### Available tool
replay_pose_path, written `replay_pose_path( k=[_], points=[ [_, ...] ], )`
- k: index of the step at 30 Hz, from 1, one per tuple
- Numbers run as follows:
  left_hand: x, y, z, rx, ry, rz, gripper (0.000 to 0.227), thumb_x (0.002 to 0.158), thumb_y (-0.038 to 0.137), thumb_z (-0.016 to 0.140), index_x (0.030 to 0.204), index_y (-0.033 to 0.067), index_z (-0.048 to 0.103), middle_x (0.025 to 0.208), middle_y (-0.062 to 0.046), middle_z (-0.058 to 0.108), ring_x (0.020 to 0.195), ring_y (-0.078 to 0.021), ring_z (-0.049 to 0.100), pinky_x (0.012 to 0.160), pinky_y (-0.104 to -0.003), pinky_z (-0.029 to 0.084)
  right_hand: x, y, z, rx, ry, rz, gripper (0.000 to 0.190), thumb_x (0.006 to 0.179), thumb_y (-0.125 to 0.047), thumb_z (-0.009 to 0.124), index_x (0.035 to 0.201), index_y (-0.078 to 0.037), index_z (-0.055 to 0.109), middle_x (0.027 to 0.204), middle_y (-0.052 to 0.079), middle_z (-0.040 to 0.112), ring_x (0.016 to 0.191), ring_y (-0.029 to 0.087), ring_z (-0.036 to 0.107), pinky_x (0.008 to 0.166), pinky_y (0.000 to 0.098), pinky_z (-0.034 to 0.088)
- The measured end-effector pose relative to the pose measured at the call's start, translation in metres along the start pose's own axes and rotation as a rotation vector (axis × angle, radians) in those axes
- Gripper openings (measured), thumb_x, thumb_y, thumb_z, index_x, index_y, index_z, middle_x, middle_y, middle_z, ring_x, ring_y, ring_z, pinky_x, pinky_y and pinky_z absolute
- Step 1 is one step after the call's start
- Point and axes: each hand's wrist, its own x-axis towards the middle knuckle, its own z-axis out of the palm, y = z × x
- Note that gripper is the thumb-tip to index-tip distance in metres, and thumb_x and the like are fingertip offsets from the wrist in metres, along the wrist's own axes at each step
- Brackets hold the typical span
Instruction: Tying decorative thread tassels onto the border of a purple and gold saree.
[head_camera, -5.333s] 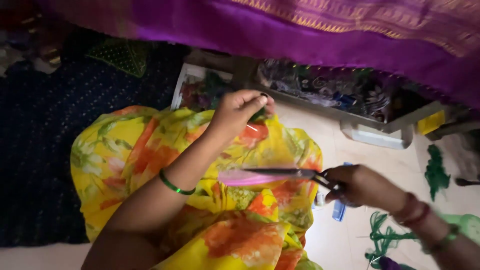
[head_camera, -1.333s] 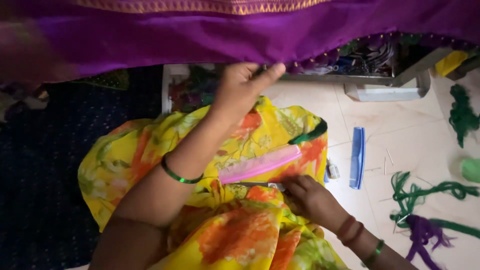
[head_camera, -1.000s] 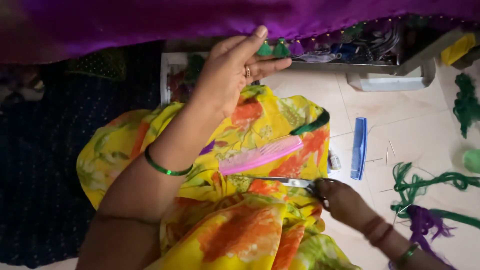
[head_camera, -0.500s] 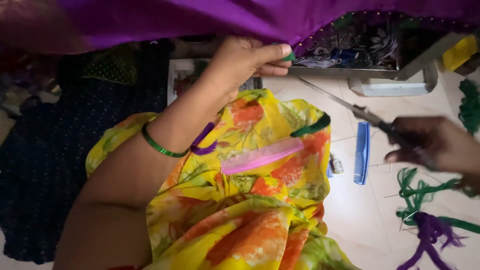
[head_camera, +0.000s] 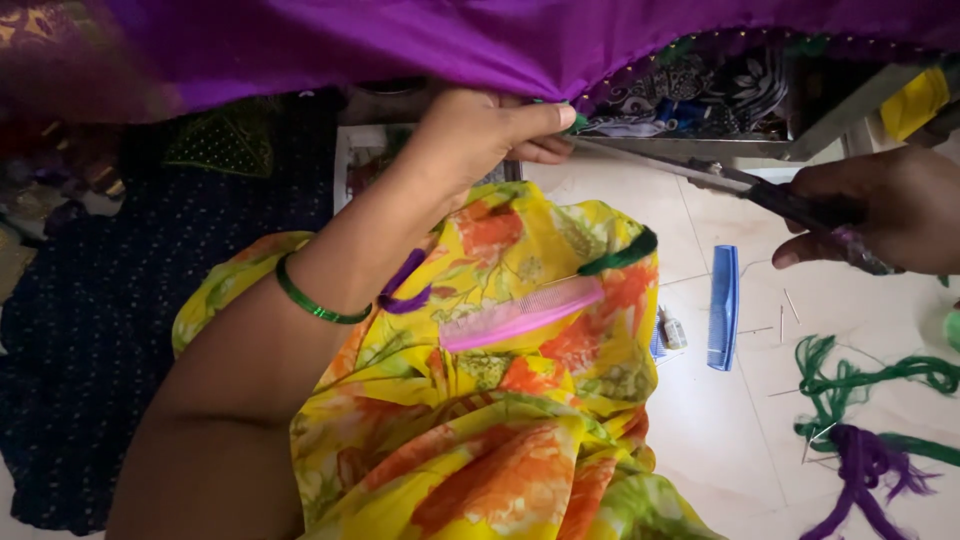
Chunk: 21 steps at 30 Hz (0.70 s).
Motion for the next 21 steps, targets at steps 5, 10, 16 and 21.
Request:
replay_pose_path(
  k=[5,10,16,21],
  points=[
    [-0.002,0.000,-0.007,0.045,0.077,-0.019,0.033,0.090,0.020,0.080,0.110,-0.0056,0.073,0.104,-0.015,0.076,0.096,-0.0228,0.076,0.089,-0.036,0.062,-0.002,0.013,0.023,0.057,-0.054,-0.087,0.038,0.068,-0.036,0.094,0.091,-0.010,0.076,0.064,0.002,0.063,0.055,0.012,0.059,0.057,0.0305,0.051],
    [-0.006,-0.002,-0.013,0.068,0.235,-0.058,0.040,0.096,0.029,0.078,0.118,-0.0038,0.071,0.115,-0.013,0.076,0.107,-0.0202,0.073,0.097,-0.035,0.057,-0.017,-0.057,0.038,0.267,-0.105,-0.219,0.039,0.068,-0.028,0.090,0.100,-0.011,0.076,0.071,0.004,0.070,0.053,0.016,0.061,0.053,0.0334,0.055],
    [0.002,-0.037,-0.017,0.075,0.177,0.413,0.035,0.100,0.022,0.076,0.123,-0.0036,0.070,0.116,-0.011,0.076,0.104,-0.0173,0.069,0.097,-0.033,0.056,-0.005,-0.091,0.120,0.365,-0.181,-0.502,0.045,0.069,-0.024,0.091,0.107,-0.007,0.073,0.082,0.010,0.075,0.067,0.023,0.069,0.063,0.0371,0.057],
    [0.023,-0.067,-0.010,0.304,0.167,0.513,0.021,0.103,0.019,0.071,0.114,0.0002,0.069,0.095,-0.009,0.081,0.083,-0.0159,0.079,0.077,-0.031,0.063,0.001,-0.135,0.142,0.442,-0.348,-0.329,0.052,0.075,-0.010,0.079,0.125,-0.009,0.067,0.096,0.010,0.075,0.074,0.024,0.073,0.069,0.0345,0.059]
  ],
)
